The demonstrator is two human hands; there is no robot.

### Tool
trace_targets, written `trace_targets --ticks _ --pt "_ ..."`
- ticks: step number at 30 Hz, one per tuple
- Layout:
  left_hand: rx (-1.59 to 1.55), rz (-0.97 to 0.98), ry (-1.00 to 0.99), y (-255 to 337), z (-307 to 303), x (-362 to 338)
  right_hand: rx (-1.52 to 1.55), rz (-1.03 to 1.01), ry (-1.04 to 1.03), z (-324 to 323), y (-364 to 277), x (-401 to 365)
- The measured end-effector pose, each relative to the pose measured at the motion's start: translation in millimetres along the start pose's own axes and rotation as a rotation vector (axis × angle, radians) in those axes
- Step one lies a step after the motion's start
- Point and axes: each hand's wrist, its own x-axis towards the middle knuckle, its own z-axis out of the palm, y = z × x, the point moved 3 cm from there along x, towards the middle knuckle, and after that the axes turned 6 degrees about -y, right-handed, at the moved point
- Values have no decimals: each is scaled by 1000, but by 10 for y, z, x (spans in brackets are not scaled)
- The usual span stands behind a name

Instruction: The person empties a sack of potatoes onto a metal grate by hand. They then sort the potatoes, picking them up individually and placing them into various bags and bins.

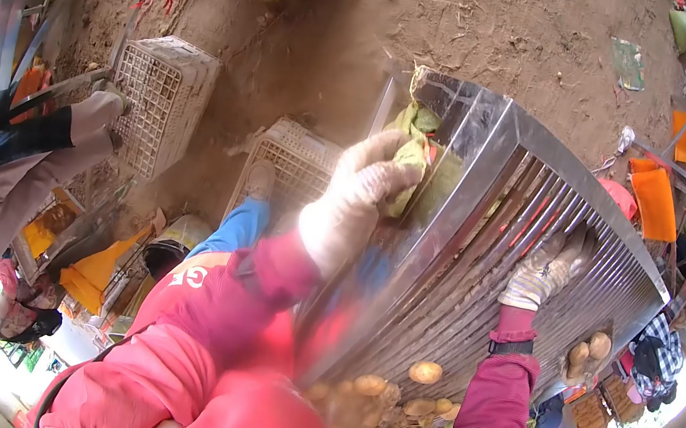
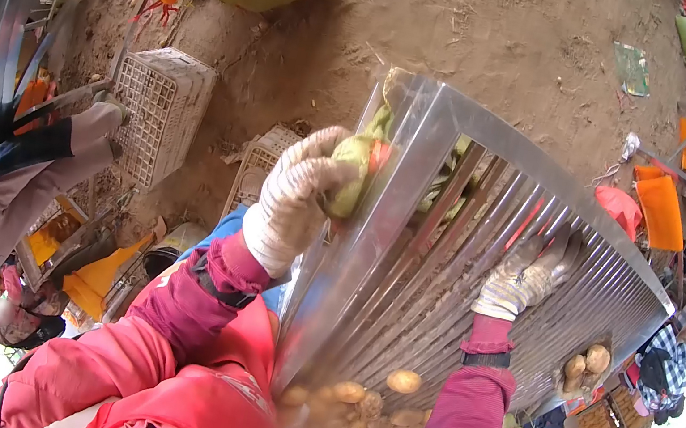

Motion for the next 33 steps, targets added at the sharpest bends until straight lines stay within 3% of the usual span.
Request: trace_targets --ticks 2,4,7,8,16,22,25,26,32,33 --pt "-13 32 119 -104 -6 28 2 7 -8 -3 32 -15" --pt "26 -55 135 -128 -37 52 -13 2 -3 -12 43 -18" --pt "207 -10 65 -77 18 -3 -40 -20 8 0 36 -20" --pt "359 -124 -37 -25 -10 99 -41 -21 10 10 56 -24" --pt "748 9 -184 -5 -71 223 -36 12 10 44 48 -15" --pt "786 28 -40 -43 -70 345 -31 -12 29 58 69 -20" --pt "826 153 1 -111 -117 442 -41 -11 17 55 76 -26" --pt "900 99 -55 -69 -107 459 -37 -16 17 64 69 -29" --pt "1117 288 -40 -71 -156 535 -65 11 -2 74 105 -27" --pt "1083 155 -84 -67 -180 560 -59 8 0 81 114 -31"
